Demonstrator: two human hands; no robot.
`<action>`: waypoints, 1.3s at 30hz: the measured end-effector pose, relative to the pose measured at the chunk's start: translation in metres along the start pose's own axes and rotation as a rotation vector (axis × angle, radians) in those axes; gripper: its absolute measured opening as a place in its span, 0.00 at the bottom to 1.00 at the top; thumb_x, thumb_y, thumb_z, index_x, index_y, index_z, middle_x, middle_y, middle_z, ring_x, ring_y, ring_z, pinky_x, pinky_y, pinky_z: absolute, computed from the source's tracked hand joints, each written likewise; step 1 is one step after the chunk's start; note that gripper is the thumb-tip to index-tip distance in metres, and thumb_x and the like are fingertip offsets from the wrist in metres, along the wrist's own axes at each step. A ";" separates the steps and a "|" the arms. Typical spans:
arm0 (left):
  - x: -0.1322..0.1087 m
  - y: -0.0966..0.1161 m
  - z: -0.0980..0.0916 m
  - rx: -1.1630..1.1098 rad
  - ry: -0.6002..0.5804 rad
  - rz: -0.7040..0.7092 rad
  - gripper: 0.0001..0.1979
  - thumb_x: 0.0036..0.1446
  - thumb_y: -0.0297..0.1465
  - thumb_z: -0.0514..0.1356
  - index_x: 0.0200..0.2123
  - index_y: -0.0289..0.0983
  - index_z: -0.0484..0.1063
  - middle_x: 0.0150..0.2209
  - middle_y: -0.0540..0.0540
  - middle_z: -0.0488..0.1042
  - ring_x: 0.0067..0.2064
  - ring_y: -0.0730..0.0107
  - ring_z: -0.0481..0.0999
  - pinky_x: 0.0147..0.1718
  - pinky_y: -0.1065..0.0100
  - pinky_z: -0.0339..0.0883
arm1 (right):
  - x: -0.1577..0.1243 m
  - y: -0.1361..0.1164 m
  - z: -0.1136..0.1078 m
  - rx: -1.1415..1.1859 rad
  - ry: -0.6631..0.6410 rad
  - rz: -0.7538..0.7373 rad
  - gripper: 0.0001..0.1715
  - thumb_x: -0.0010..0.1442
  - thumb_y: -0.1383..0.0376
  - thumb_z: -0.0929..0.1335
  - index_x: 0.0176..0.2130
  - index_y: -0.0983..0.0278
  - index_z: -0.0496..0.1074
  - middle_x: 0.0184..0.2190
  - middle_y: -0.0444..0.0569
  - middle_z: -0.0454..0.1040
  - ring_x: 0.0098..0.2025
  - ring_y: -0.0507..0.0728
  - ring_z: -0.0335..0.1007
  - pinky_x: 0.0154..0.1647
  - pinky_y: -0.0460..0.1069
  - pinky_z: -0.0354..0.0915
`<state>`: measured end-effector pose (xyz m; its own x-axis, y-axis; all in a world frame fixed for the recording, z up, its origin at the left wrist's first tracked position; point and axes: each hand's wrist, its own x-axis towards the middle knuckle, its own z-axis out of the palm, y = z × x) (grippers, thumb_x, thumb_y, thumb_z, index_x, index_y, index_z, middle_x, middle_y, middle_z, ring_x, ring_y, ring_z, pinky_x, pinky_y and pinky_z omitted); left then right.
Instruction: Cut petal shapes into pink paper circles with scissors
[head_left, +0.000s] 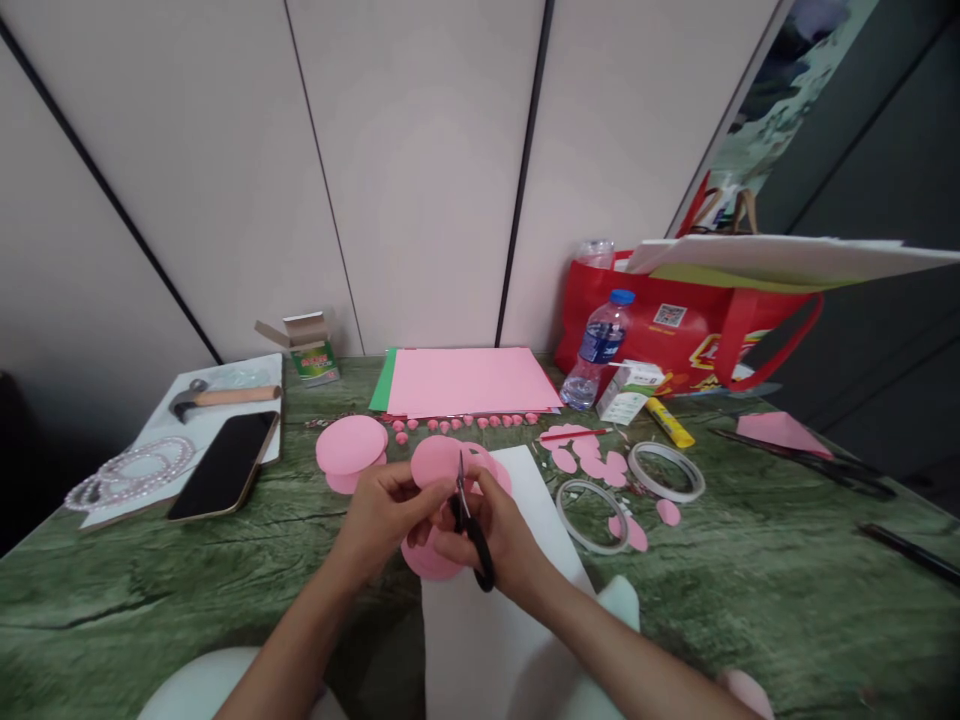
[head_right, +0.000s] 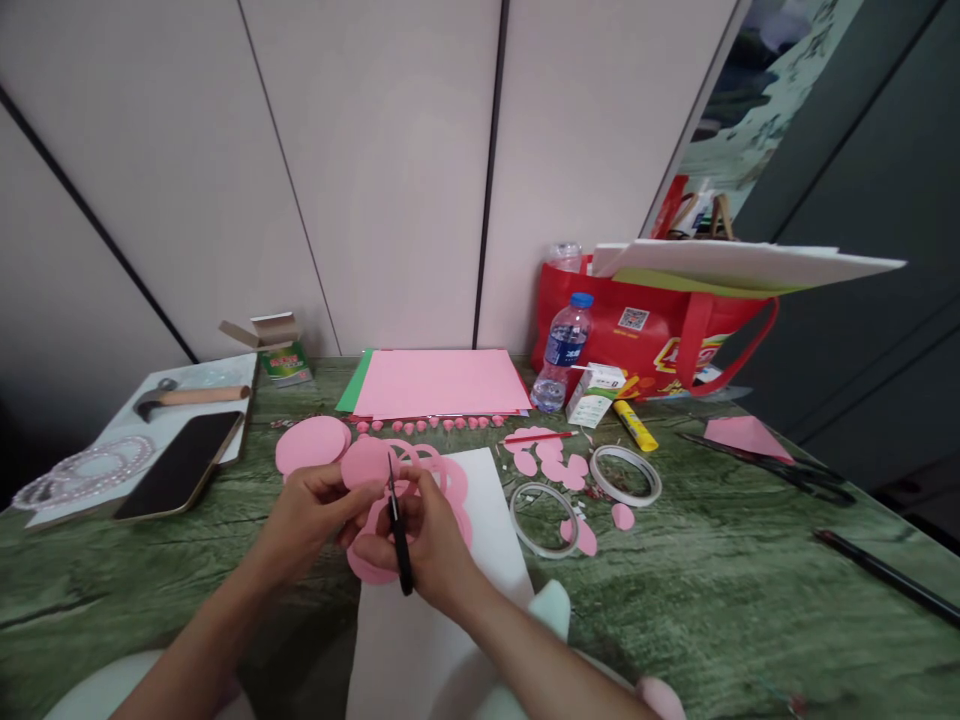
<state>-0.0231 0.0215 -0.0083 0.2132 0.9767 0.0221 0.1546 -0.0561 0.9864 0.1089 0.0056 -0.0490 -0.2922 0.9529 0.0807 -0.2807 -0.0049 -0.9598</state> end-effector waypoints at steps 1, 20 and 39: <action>0.000 0.000 0.000 0.001 0.001 0.001 0.11 0.45 0.33 0.60 0.18 0.32 0.67 0.11 0.55 0.63 0.12 0.83 0.59 0.10 0.79 0.51 | 0.000 0.000 0.000 -0.001 0.001 0.001 0.36 0.35 0.68 0.74 0.41 0.61 0.55 0.21 0.36 0.63 0.23 0.48 0.60 0.25 0.44 0.58; 0.000 -0.003 -0.004 -0.004 0.031 0.019 0.14 0.46 0.36 0.60 0.16 0.34 0.64 0.10 0.55 0.62 0.12 0.82 0.59 0.11 0.78 0.52 | 0.000 -0.001 -0.001 0.012 0.023 0.046 0.31 0.39 0.68 0.72 0.40 0.61 0.54 0.14 0.31 0.58 0.15 0.44 0.48 0.16 0.40 0.48; 0.001 -0.002 -0.007 -0.103 0.064 0.033 0.14 0.46 0.33 0.59 0.16 0.34 0.62 0.12 0.55 0.63 0.12 0.82 0.59 0.12 0.78 0.50 | 0.001 -0.006 0.001 -0.140 0.115 0.104 0.24 0.39 0.59 0.71 0.34 0.63 0.57 0.11 0.36 0.65 0.11 0.46 0.55 0.10 0.40 0.51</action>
<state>-0.0294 0.0240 -0.0092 0.1537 0.9862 0.0616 0.0482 -0.0698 0.9964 0.1096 0.0059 -0.0425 -0.2042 0.9779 -0.0447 -0.1219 -0.0707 -0.9900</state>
